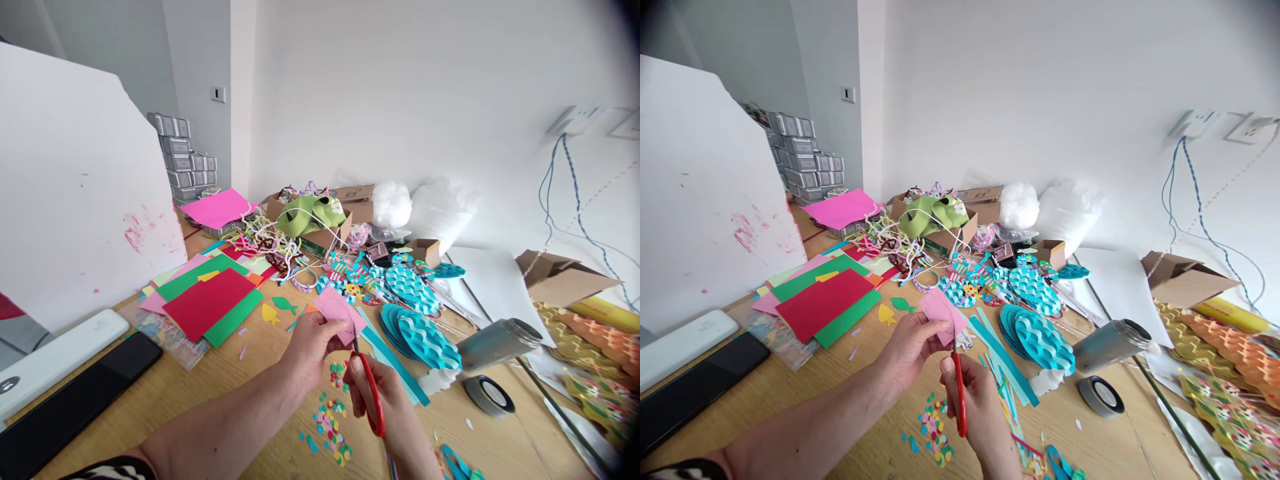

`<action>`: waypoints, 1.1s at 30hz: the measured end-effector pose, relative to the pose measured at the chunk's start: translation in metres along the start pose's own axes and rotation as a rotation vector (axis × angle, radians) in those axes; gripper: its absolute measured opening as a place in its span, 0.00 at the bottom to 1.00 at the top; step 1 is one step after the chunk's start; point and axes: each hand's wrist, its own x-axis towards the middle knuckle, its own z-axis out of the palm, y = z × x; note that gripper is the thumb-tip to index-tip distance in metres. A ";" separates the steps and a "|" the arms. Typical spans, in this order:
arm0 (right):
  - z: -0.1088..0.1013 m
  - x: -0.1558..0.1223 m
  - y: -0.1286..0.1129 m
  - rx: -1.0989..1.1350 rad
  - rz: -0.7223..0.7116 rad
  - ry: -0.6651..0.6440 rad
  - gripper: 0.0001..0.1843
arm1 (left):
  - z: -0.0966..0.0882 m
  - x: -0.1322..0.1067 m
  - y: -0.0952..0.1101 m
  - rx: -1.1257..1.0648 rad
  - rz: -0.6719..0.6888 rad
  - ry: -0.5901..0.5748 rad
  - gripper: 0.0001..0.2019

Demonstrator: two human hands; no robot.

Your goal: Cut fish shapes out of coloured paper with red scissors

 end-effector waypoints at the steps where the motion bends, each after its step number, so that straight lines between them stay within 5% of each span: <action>1: 0.000 0.000 0.000 0.003 0.003 0.001 0.33 | 0.000 0.000 0.000 -0.005 -0.005 -0.003 0.08; 33: 0.000 -0.001 0.003 0.027 0.023 -0.011 0.34 | 0.000 0.000 -0.003 -0.064 -0.046 0.010 0.07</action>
